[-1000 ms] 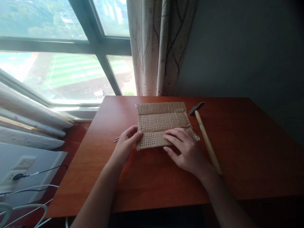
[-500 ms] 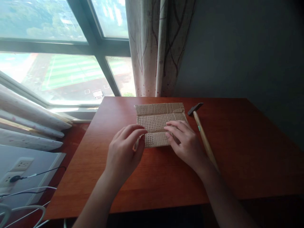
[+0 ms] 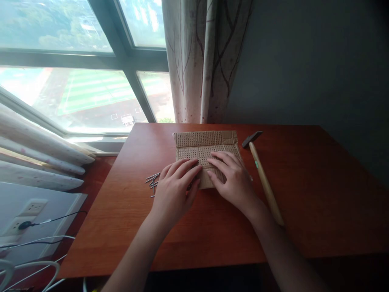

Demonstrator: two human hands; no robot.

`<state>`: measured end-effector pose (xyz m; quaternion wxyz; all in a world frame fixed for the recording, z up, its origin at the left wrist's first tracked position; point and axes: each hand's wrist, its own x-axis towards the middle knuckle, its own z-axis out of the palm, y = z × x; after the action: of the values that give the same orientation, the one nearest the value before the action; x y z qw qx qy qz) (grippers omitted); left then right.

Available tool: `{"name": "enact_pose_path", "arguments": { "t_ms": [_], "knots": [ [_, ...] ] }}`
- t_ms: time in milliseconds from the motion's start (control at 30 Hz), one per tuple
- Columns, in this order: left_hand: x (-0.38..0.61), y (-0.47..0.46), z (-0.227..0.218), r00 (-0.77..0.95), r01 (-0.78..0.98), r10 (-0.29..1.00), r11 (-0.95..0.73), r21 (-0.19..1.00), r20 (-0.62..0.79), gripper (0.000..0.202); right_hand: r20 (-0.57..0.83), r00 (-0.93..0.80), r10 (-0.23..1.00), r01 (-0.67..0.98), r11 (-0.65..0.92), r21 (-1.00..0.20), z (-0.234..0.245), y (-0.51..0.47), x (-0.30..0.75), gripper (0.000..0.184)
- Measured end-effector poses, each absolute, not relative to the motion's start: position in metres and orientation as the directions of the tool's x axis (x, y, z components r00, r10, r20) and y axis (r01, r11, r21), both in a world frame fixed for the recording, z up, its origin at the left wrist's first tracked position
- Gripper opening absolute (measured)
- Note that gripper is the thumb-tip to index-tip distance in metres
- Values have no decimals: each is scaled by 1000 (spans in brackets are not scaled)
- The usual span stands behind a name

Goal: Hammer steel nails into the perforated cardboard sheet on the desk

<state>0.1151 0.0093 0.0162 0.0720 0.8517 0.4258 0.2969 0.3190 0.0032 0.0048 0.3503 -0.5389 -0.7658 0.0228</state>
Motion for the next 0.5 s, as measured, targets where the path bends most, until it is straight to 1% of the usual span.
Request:
{"name": "enact_pose_path", "arguments": {
  "t_ms": [100, 233, 367, 500],
  "knots": [
    [116, 7, 14, 442, 674, 776, -618, 406, 450, 35, 492, -153, 857, 804, 397, -442, 7, 3, 317, 28],
    [113, 6, 7, 453, 615, 754, -650, 446, 475, 31, 485, -130, 865, 803, 379, -460, 10, 3, 315, 28],
    [108, 8, 5, 470, 584, 739, -670, 458, 483, 32, 489, -123, 864, 802, 377, -464, 10, 3, 314, 28],
    [108, 7, 7, 461, 598, 750, -657, 459, 474, 29, 479, -135, 867, 807, 377, -454, 10, 1, 314, 29]
  ]
}}
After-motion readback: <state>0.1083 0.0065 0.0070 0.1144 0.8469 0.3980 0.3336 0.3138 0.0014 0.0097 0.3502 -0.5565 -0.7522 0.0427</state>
